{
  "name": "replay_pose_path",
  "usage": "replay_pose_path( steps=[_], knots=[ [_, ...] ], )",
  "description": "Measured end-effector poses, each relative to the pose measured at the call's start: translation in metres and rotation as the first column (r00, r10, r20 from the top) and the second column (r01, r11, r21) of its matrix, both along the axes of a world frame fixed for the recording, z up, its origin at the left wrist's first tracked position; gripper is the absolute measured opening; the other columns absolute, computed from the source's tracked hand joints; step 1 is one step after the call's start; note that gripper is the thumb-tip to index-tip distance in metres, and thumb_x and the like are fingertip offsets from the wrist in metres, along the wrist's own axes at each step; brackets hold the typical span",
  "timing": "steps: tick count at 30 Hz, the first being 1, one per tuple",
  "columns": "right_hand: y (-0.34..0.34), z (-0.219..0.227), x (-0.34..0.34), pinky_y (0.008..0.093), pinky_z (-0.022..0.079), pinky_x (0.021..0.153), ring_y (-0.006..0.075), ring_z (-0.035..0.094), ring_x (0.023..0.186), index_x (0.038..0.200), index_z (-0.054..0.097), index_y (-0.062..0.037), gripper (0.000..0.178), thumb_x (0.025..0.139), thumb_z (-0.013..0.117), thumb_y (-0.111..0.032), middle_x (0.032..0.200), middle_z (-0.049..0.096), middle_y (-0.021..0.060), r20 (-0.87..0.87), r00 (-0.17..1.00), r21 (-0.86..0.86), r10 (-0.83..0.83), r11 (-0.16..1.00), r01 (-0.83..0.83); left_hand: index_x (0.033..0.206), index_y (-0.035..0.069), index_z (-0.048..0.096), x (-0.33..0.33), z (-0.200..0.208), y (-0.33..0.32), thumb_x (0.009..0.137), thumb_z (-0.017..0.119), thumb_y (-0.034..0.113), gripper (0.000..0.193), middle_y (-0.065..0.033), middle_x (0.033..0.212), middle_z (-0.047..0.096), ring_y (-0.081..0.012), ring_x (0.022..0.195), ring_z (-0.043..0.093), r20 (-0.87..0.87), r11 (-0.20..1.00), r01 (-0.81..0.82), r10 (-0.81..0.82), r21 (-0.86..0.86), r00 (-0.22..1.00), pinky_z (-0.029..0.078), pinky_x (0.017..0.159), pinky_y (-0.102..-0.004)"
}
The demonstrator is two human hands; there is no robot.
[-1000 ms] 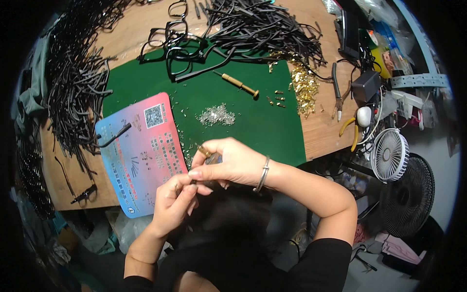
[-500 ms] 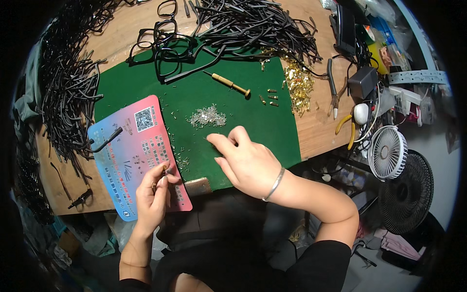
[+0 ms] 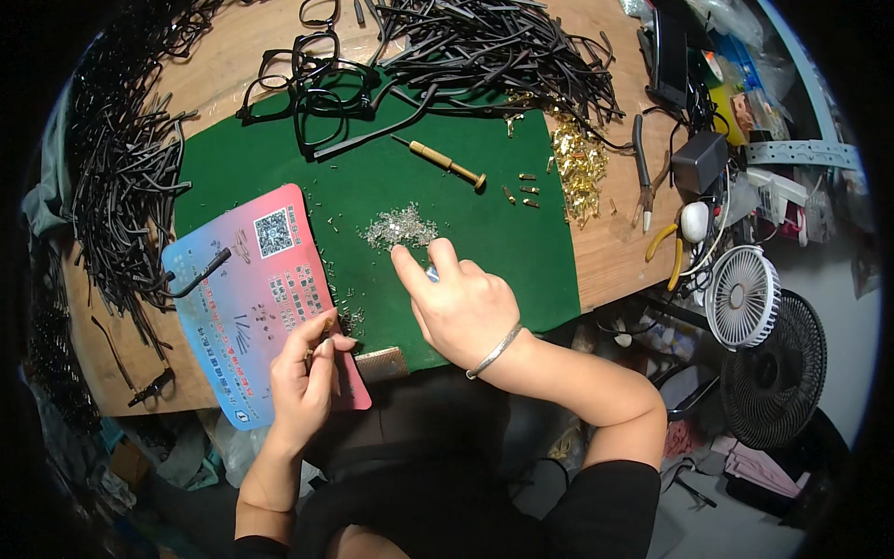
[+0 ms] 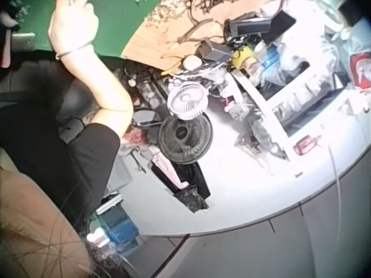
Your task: The person repeatedly picks up black cables and small metal components from a green work mat, inserts the components into the cable ends, and places the assembled units aside. The process is repeated multiple times with consistent hand movements.
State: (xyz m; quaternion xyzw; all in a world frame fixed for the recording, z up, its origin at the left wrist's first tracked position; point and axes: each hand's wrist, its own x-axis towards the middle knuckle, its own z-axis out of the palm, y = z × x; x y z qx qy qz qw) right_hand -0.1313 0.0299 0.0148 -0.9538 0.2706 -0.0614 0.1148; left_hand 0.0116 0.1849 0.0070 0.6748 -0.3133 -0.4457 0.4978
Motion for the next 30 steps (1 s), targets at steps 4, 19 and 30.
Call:
replay_pose_path(
  steps=[4, 19, 30],
  knots=[
    [0.001, 0.000, 0.001, 0.0294, 0.048, 0.044, 0.0185, 0.055, 0.054, 0.115, 0.053, -0.0125, 0.047, 0.070, 0.064, -0.012, 0.085, 0.048, 0.0087, -0.011, 1.000, -0.021, -0.015, 1.000, 0.015, 0.120, -0.001, 0.049, 0.000, 0.008, 0.007, 0.093, 0.042, 0.002, 0.028, -0.0066, 0.087, 0.063, -0.0019, 0.050, 0.043, -0.226, 0.997, -0.072, 0.077, 0.030, 0.971, 0.036, 0.045, -0.0159],
    [0.007, 0.029, 0.008, 0.0373, 0.051, 0.056, 0.0296, 0.059, 0.066, 0.116, 0.054, -0.0128, 0.034, 0.082, 0.057, -0.010, 0.087, 0.051, 0.0110, -0.087, 0.995, 0.426, 0.043, 0.905, -0.001, 0.119, -0.003, 0.047, 0.003, 0.004, 0.004, 0.092, 0.041, -0.002, 0.028, -0.0073, 0.090, 0.063, -0.0018, 0.052, 0.046, -0.235, 0.995, -0.071, 0.085, 0.065, 0.968, 0.041, 0.047, -0.0178],
    [0.030, 0.026, 0.023, 0.0339, 0.051, 0.051, 0.0251, 0.057, 0.059, 0.115, 0.052, -0.0114, 0.034, 0.082, 0.057, -0.010, 0.084, 0.049, 0.0096, 0.021, 0.978, 0.582, 0.209, 0.793, -0.182, 0.116, -0.003, 0.051, -0.007, -0.011, 0.002, 0.083, 0.046, -0.007, 0.033, -0.0150, 0.099, 0.063, -0.0202, 0.086, 0.063, 0.274, 0.993, -0.095, 0.112, -0.076, 0.955, 0.051, 0.073, -0.0298]
  ],
)
